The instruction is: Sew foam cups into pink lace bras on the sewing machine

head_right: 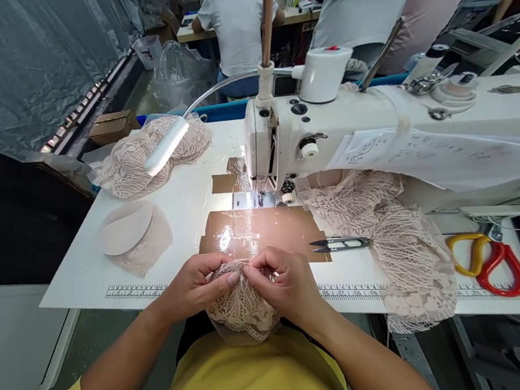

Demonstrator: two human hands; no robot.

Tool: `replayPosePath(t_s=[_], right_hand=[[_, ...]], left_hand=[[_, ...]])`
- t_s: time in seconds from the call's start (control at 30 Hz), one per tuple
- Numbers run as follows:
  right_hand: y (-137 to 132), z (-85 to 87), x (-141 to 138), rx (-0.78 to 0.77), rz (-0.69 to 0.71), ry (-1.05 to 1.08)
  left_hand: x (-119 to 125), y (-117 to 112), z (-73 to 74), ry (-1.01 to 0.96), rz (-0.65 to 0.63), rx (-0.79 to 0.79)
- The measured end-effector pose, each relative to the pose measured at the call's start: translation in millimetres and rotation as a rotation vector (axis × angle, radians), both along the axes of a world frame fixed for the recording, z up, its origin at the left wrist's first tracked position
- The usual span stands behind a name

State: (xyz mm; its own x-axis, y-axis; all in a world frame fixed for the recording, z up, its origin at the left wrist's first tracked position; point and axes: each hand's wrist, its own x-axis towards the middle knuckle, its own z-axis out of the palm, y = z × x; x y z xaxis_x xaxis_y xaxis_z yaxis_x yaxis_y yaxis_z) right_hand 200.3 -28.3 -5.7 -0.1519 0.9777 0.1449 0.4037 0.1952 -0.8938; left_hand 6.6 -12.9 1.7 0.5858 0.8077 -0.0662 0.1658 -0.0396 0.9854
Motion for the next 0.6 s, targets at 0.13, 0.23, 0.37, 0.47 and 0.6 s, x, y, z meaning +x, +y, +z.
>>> replayPosePath(t_s=[0.13, 0.23, 0.37, 0.47, 0.6], right_hand=[[6, -1.8, 4, -0.088, 0.016, 0.033], [11, -1.6, 9, -0.205, 0.115, 0.105], [14, 0.3, 14, -0.317, 0.201, 0.259], [15, 1.0, 15, -0.428, 0.229, 0.396], [16, 1.3, 16, -0.502, 0.248, 0.525]], left_hand=[[3, 4, -2.7, 0.035, 0.019, 0.031], [3, 8, -2.1, 0.007, -0.008, -0.001], [2, 12, -0.6, -0.106, -0.074, -0.218], [2, 15, 0.3, -0.147, -0.099, -0.283], [3, 17, 0.8, -0.175, -0.121, -0.230]])
